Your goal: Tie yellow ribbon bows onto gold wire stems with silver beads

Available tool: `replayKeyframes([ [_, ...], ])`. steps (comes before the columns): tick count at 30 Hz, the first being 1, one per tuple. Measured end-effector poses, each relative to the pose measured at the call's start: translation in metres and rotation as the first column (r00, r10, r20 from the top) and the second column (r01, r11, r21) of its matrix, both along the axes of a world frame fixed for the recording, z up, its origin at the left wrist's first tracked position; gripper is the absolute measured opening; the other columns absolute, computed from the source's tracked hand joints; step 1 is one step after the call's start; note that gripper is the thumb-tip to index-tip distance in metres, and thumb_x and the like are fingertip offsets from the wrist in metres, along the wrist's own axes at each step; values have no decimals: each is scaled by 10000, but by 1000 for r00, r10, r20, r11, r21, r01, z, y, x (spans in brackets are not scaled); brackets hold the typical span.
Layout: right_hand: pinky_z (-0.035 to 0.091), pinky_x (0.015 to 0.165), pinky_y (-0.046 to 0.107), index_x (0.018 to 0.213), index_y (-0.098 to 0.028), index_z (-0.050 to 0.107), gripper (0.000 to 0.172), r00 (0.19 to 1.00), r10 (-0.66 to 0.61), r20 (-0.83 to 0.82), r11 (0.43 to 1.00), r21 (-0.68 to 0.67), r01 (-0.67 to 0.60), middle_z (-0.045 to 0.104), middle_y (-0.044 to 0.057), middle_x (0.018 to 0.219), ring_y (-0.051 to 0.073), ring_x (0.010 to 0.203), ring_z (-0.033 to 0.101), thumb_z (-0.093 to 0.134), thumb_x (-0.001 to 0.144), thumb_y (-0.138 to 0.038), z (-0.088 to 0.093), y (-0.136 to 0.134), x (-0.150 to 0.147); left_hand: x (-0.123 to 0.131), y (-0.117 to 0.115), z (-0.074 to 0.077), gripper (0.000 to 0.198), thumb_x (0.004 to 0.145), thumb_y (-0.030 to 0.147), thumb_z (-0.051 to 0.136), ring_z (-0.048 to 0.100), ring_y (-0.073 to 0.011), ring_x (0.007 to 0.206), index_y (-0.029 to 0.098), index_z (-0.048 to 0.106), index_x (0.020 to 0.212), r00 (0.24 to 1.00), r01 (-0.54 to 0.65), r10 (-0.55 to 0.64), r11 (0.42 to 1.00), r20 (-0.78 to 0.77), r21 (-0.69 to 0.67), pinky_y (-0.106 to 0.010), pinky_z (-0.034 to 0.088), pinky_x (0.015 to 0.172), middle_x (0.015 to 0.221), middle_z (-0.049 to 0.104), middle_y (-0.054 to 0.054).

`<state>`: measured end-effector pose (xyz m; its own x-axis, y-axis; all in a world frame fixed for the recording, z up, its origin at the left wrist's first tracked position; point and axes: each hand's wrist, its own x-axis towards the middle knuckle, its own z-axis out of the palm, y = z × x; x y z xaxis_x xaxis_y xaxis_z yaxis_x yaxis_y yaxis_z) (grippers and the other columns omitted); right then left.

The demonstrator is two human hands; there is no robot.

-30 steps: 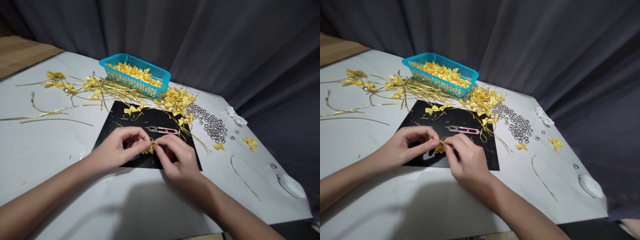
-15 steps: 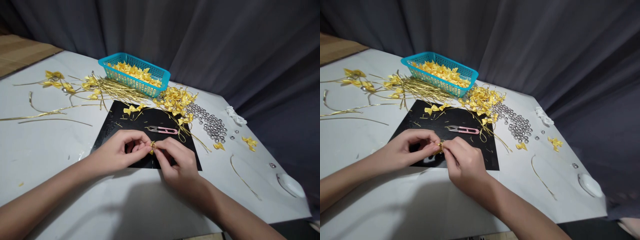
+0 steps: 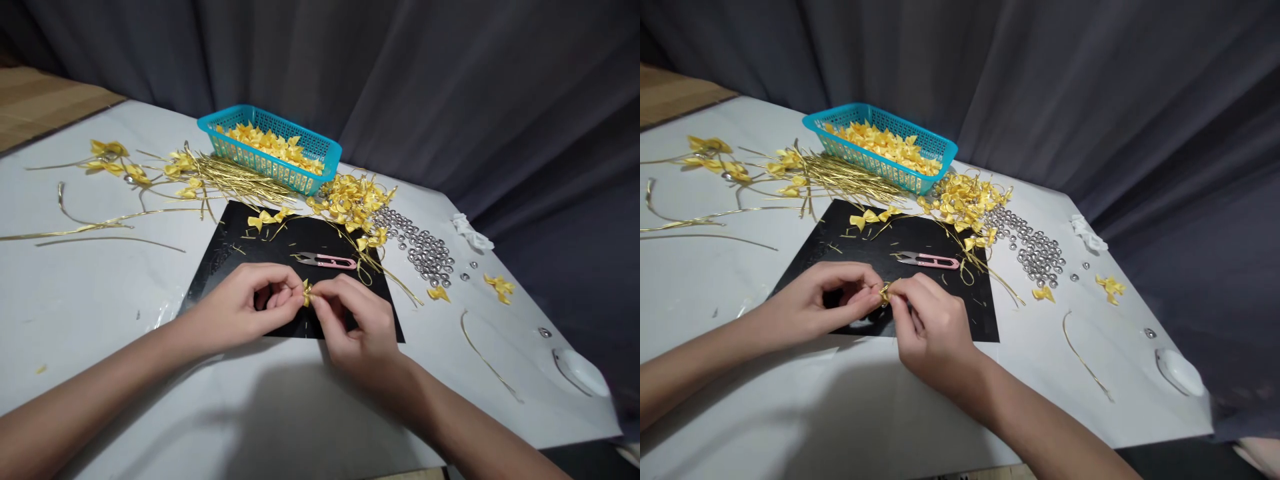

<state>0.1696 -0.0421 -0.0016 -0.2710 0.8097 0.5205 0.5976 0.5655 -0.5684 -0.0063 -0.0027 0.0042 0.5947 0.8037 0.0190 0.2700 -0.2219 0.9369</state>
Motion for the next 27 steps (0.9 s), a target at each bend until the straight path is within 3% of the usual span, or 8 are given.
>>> replayKeyframes([
  [5,384,542,217,795,-167,566,131,998,-40,49,999,27,39,565,1,679,90,558,460,502,857,-72,2,2,5,-5,1,1,191,819,287,508,363,-102,559,177,498,664,994,-86,90,994,57,-70,-215,302,510,597,396,51],
  [12,400,557,223,813,-171,584,134,993,-60,101,997,46,56,604,14,703,101,592,507,492,853,-82,2,2,6,-6,3,2,181,808,264,515,355,-97,538,179,492,650,993,-89,92,995,70,-48,-212,287,493,581,394,55],
  [18,439,579,224,874,-169,616,125,997,35,63,999,15,-36,640,27,760,101,606,540,512,871,-100,5,5,8,-8,5,-1,207,851,268,486,386,-91,559,184,478,662,985,-107,112,993,128,-43,-203,302,517,604,431,60],
  [27,378,493,218,789,-169,603,100,1000,-13,-3,999,-34,13,588,-7,674,75,489,428,538,833,-107,11,4,6,-6,5,-1,199,836,245,489,382,-91,571,185,462,648,987,-23,48,987,154,-161,-204,307,534,617,445,64],
])
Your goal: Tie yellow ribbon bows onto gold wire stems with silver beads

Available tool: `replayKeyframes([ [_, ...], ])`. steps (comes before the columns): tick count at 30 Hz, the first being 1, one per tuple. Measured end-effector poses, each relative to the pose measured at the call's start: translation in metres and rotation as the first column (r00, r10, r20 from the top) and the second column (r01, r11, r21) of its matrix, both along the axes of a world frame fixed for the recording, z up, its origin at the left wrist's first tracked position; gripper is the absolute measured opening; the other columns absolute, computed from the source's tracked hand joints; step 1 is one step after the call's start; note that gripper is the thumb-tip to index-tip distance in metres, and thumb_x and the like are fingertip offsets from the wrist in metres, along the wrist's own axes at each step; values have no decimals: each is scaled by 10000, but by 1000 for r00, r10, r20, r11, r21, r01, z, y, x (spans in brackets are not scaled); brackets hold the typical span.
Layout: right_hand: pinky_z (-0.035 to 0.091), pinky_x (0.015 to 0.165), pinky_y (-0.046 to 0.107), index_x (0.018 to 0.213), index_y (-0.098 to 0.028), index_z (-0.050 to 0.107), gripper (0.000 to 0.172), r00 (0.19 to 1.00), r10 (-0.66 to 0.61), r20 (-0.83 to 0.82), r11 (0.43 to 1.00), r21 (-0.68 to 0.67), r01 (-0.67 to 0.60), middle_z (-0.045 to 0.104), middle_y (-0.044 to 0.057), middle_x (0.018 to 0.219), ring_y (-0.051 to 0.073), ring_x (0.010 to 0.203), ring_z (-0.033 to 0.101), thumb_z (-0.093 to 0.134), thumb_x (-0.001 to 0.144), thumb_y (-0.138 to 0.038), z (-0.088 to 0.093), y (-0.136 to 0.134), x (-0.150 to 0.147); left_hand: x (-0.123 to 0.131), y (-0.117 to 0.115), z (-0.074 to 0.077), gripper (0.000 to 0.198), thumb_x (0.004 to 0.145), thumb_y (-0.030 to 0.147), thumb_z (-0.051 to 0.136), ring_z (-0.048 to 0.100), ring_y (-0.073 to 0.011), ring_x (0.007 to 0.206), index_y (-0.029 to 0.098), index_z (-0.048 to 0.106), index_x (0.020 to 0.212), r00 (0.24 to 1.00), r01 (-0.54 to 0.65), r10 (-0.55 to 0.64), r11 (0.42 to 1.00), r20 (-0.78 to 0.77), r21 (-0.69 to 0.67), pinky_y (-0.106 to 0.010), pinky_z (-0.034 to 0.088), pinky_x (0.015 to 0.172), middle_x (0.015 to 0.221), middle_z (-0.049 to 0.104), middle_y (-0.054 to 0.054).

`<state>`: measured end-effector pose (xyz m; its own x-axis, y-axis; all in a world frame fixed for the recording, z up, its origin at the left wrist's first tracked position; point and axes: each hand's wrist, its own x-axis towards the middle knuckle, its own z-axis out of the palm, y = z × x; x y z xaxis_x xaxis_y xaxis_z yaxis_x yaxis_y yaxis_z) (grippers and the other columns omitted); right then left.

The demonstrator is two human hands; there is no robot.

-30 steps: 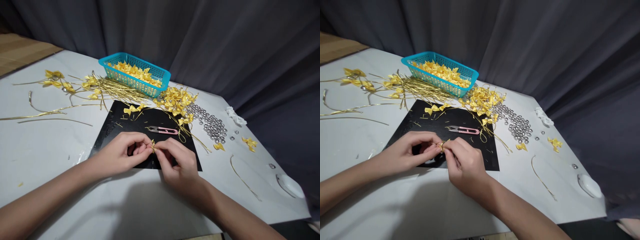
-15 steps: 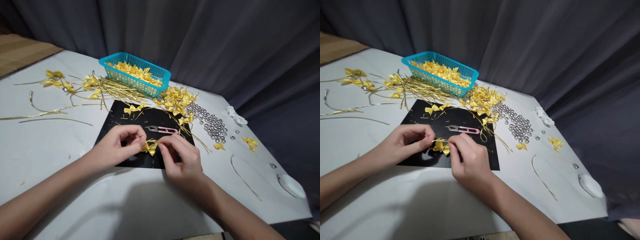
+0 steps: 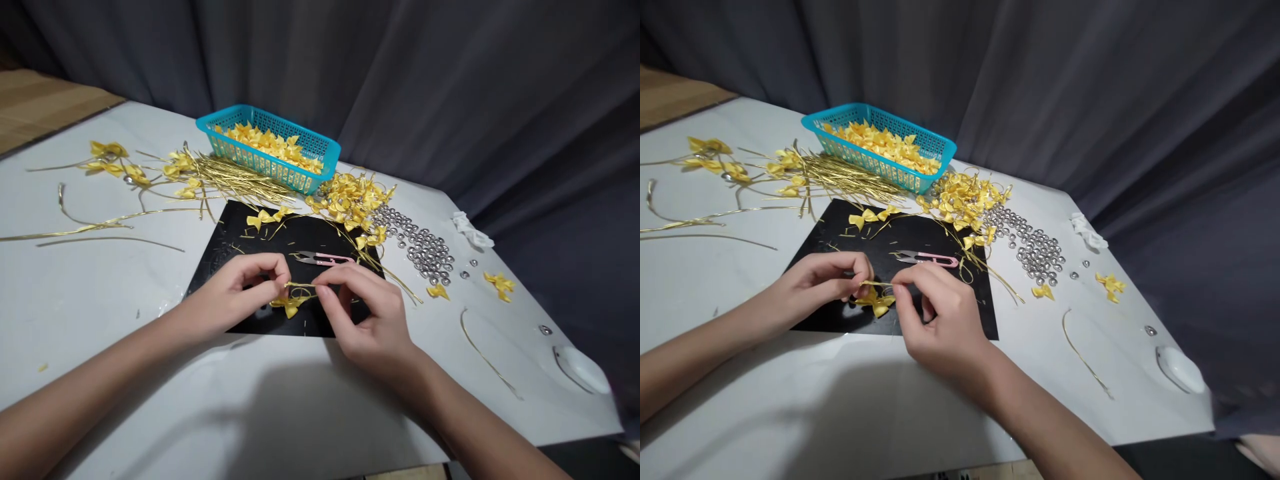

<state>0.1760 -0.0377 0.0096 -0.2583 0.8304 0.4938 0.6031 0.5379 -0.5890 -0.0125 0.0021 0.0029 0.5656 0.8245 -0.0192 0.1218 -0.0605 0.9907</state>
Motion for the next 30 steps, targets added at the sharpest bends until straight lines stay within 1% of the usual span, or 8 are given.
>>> replayKeyframes([
  [3,342,452,198,775,-157,619,96,1000,24,3,996,-82,-24,596,-10,655,62,463,414,549,832,-123,0,-1,-3,2,0,1,191,830,243,498,413,-89,586,177,490,651,999,24,-22,998,27,-53,-201,332,552,639,499,53],
  [8,292,419,171,810,-162,631,75,998,58,12,977,-207,-54,595,-47,577,37,397,343,561,831,-145,-5,-4,-5,4,1,0,182,820,246,532,454,-87,580,171,532,654,998,28,-22,994,61,-103,-193,369,560,614,524,53],
  [14,271,409,167,828,-164,568,50,1000,27,8,962,-271,-24,561,-62,550,32,373,324,525,850,-178,-6,-5,-5,3,1,-1,177,808,247,561,490,-80,538,179,577,646,997,-16,26,992,78,-124,-179,384,526,631,630,40],
  [18,271,426,171,814,-169,545,53,999,13,48,967,-254,-1,526,-67,547,35,386,339,510,854,-171,-6,-5,-4,2,2,-3,192,821,258,536,504,-85,544,193,555,641,995,-64,73,989,70,-133,-173,390,534,619,644,48],
  [22,257,437,188,817,-164,555,69,982,-4,188,985,-169,36,522,-61,534,42,381,353,498,855,-156,-7,-3,-1,3,3,-7,187,827,255,502,509,-97,579,197,521,650,994,-81,88,991,60,-107,-182,380,560,613,626,48],
  [24,255,444,198,833,-158,566,81,964,-14,265,989,-137,52,547,-51,543,47,380,370,490,863,-157,-8,0,1,3,4,-9,209,828,271,497,483,-103,572,195,504,634,995,-80,85,993,56,-90,-193,368,566,582,575,49],
  [27,270,464,205,871,-161,582,108,945,-33,325,989,-128,78,622,-25,621,60,410,439,483,893,-201,-8,5,5,2,8,-11,240,825,314,531,394,-101,526,191,502,622,994,-95,99,990,36,-106,-203,313,518,541,445,66],
  [30,294,487,208,875,-175,583,136,940,-43,338,984,-146,98,655,-12,690,71,438,474,471,911,-244,-9,11,8,-2,15,-12,208,807,316,594,395,-103,553,179,561,655,994,-97,104,983,40,-155,-208,306,534,582,458,61],
])
